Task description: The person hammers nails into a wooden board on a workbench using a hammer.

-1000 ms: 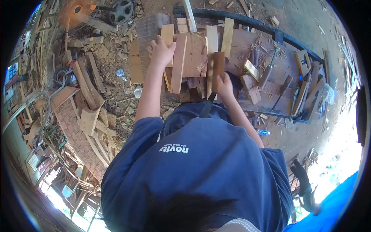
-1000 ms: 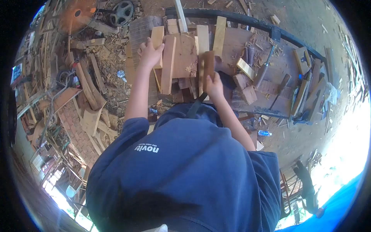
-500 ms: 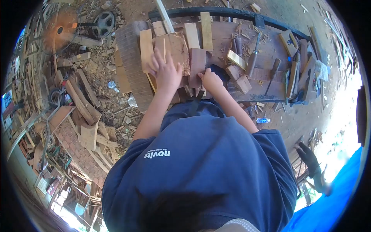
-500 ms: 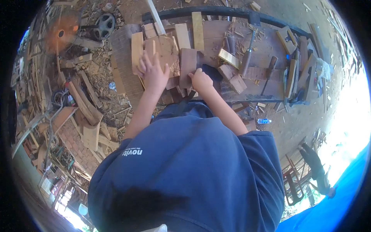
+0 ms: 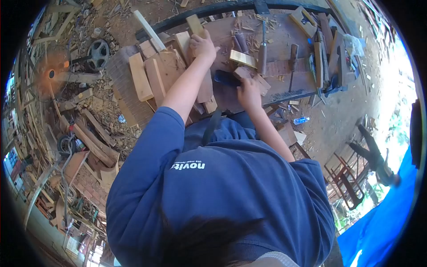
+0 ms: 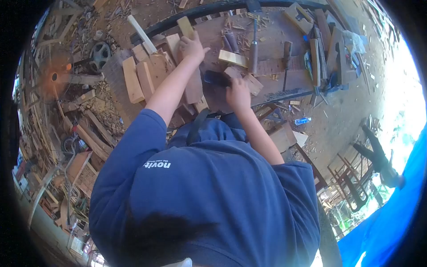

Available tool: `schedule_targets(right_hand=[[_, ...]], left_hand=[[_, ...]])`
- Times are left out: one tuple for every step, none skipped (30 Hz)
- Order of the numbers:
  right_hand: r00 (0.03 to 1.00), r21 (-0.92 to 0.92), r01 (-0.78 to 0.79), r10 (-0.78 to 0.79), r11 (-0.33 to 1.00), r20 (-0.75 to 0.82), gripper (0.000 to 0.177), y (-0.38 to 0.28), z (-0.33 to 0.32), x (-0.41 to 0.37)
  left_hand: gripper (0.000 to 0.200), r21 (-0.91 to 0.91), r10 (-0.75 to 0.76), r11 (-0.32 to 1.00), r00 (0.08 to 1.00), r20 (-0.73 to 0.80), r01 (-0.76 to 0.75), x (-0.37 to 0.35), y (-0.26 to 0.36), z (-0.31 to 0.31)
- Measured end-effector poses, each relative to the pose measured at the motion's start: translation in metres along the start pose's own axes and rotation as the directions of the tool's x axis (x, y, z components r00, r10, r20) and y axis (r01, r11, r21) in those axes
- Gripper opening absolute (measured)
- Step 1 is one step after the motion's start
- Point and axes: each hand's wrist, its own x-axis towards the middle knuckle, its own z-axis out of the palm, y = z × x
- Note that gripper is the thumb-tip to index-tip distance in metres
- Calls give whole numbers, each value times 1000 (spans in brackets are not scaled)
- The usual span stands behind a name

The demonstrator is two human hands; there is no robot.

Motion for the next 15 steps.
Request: schedule_targets(right_hand=[[998,-51,-47,44,998,-52,50,12,-3,-1],[997,-47,-55,53,997,-51,50,24,-5,-2],[994,-112,-63,52,992,-101,61,32,-9,-3],[988,-176,-71,45,982,-150,71,38,-10,-3],[988,-169,-73,48,983,-148,71,44,-10,-2],[991,-193,-104,85,976,-103,77,50,-8,-1],[991,-219,-133,123,967,-59,82,56,-6,0],[992,-237,-120,106,964,-71,80,61,-3,1],[992,-234,-121,107,965,-69,80,60,-4,2],[986,-234,-166,166,958,-19,81,56,-10,4],[974,-238,-211,224,948,30,82,52,-14,6],[973,-235,-215,228,948,29,82,50,-14,5],[966,-220,-240,256,945,46,82,48,-14,3],[957,-206,-266,284,942,62,82,46,-15,1],[955,-208,-272,290,939,61,82,44,-16,-1]], left_hand=[[101,-118,-95,988,994,52,101,2,3,-3],[99,-89,-91,992,995,41,95,3,5,-5],[99,-80,-89,992,995,46,93,7,6,-8],[97,-164,-136,976,990,49,142,13,6,-12],[95,-247,-183,950,982,53,190,17,4,-16],[95,-241,-184,951,982,53,191,16,0,-20],[92,-435,-129,892,992,14,122,12,-6,-24],[90,-608,-83,792,996,-35,45,7,-11,-26],[90,-605,-83,795,996,-33,46,-7,-13,-37],[87,-669,-89,738,995,40,93,-28,-15,-52],[85,-725,-87,674,990,112,142,-49,-17,-62],[85,-723,-84,677,990,113,140,-68,-24,-61],[82,-731,-69,681,998,4,50,-87,-33,-56],[79,-730,-53,682,993,-104,-40,-98,-40,-49],[79,-731,-48,681,994,-101,-42,-101,-47,-40]])
